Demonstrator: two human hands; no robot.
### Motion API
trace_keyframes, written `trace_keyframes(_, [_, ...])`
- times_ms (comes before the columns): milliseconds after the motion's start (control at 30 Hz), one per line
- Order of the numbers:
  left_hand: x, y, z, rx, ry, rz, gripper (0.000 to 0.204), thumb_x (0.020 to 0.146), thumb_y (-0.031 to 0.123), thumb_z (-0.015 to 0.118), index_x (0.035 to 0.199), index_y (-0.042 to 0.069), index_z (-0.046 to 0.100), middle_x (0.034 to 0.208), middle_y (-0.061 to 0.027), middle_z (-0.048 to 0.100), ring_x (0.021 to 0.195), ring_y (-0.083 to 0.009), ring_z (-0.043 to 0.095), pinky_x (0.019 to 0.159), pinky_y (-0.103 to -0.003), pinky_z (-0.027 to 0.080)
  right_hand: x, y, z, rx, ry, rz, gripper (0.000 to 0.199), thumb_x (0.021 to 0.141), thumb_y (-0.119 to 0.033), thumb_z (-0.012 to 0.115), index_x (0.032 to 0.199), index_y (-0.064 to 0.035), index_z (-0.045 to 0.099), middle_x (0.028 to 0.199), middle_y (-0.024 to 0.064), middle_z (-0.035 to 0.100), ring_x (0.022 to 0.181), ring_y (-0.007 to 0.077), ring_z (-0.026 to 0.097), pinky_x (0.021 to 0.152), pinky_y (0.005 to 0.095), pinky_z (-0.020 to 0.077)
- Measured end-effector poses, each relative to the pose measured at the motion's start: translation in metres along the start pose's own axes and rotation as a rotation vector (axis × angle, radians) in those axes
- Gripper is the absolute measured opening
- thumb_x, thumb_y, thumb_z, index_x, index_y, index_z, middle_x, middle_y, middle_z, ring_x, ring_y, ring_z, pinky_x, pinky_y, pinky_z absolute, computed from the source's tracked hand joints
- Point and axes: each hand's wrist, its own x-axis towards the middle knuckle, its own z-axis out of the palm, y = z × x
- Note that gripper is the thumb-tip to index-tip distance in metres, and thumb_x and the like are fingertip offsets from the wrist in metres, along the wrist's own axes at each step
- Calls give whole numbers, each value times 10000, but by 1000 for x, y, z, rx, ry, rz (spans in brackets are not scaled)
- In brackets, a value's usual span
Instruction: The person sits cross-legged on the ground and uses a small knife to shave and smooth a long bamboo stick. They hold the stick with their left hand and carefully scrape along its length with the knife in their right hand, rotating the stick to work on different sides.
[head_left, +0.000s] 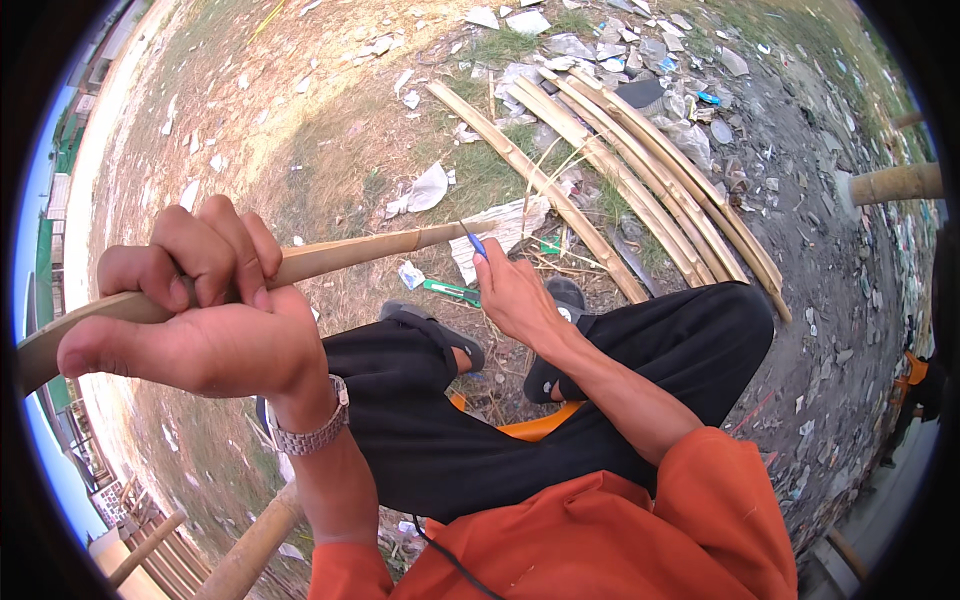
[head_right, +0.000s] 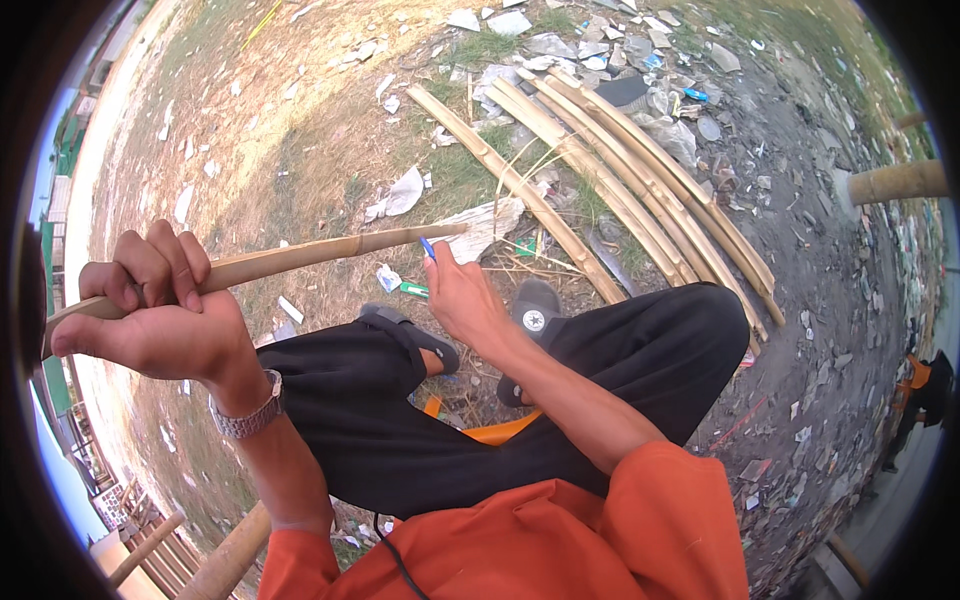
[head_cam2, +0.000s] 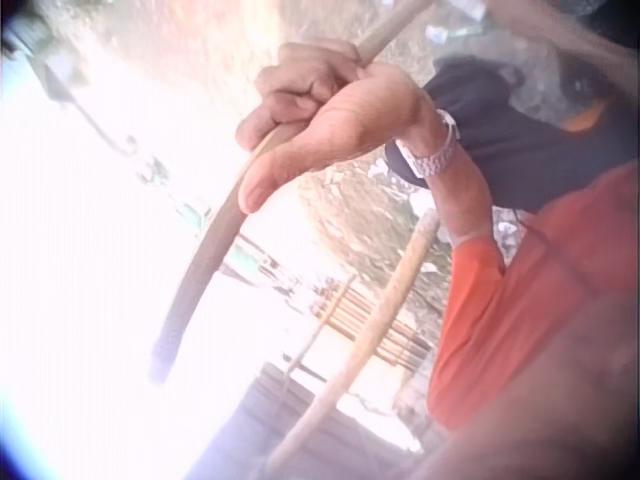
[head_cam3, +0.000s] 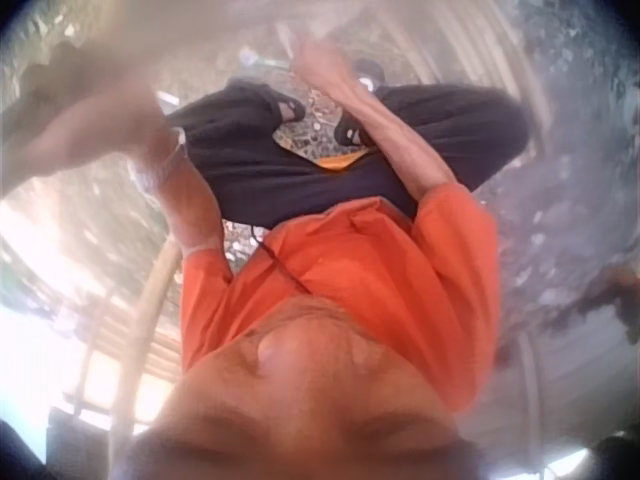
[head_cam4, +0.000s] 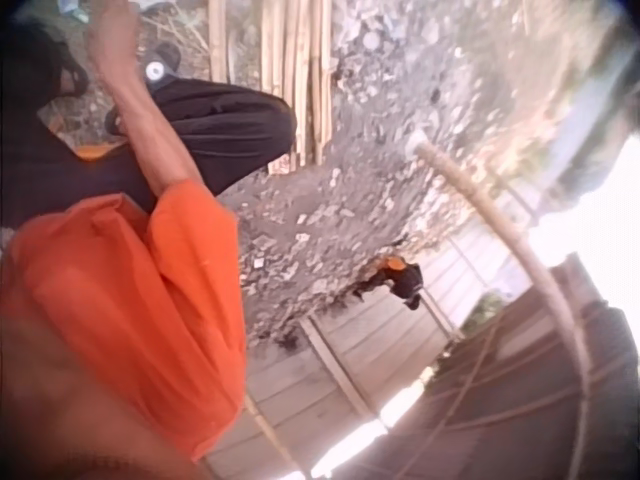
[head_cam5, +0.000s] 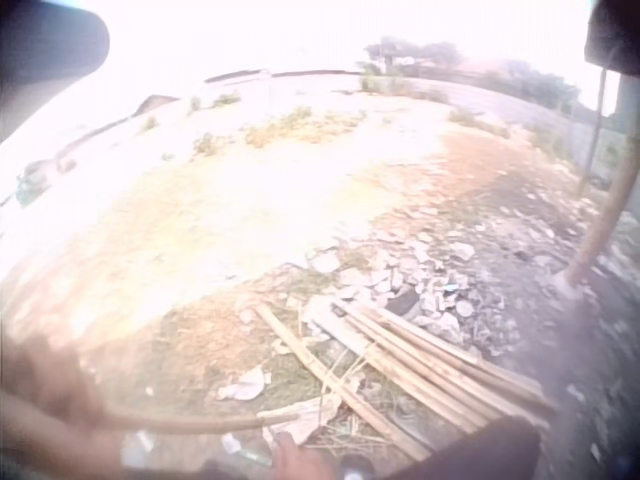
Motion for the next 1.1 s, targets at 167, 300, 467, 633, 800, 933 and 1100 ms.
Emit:
trace_keyframes(167, [-2,0,6,-99,-73,-35,601,758,734,240,594,156,238,461,28,191,381,-67,151,326,-193,137,0,34,16,-58,53,-21,218,902,-203,372,889,11,407,587,288,518,606,479,521,567,536,403])
trace_keyframes(300, [0,0,3,-215,-162,-43,606,757,735,242,582,155,235,449,28,191,379,-64,138,319,-186,132,-3,9,4,-10,16,15,223,901,-222,379,916,-2,414,618,296,525,627,479,521,585,537,396])
trace_keyframes(467, [4,-7,-5,-308,-240,-57,609,757,738,234,573,157,237,431,32,186,373,-63,132,313,-183,126,4,23,3,17,23,-5,219,900,-229,386,922,-16,432,624,281,530,637,471,515,604,553,369])
trace_keyframes(633, [3,-5,-6,-307,-233,-56,614,752,743,240,571,156,246,429,35,185,371,-64,134,310,-185,130,-3,8,5,4,58,-53,213,895,-223,390,917,-17,441,606,269,527,624,475,508,607,550,374])
trace_keyframes(800, [2,-6,-10,-352,-296,-66,615,750,743,255,571,154,253,427,36,183,370,-65,134,313,-189,129,-3,10,-1,-20,78,-89,211,889,-201,402,886,4,448,575,265,498,572,464,491,570,521,364])
trace_keyframes(933, [0,-5,-9,-371,-329,-53,609,755,738,252,582,154,259,420,33,178,361,-63,127,301,-190,128,1,30,8,-62,87,-59,210,880,-199,416,877,8,449,570,268,503,572,463,499,549,517,374])
trace_keyframes(1100, [-8,1,-4,-380,-347,-72,611,756,740,232,584,154,236,420,31,180,355,-62,123,292,-195,127,10,37,12,-29,147,-72,202,875,-200,422,882,0,451,579,273,510,574,455,511,536,508,390])
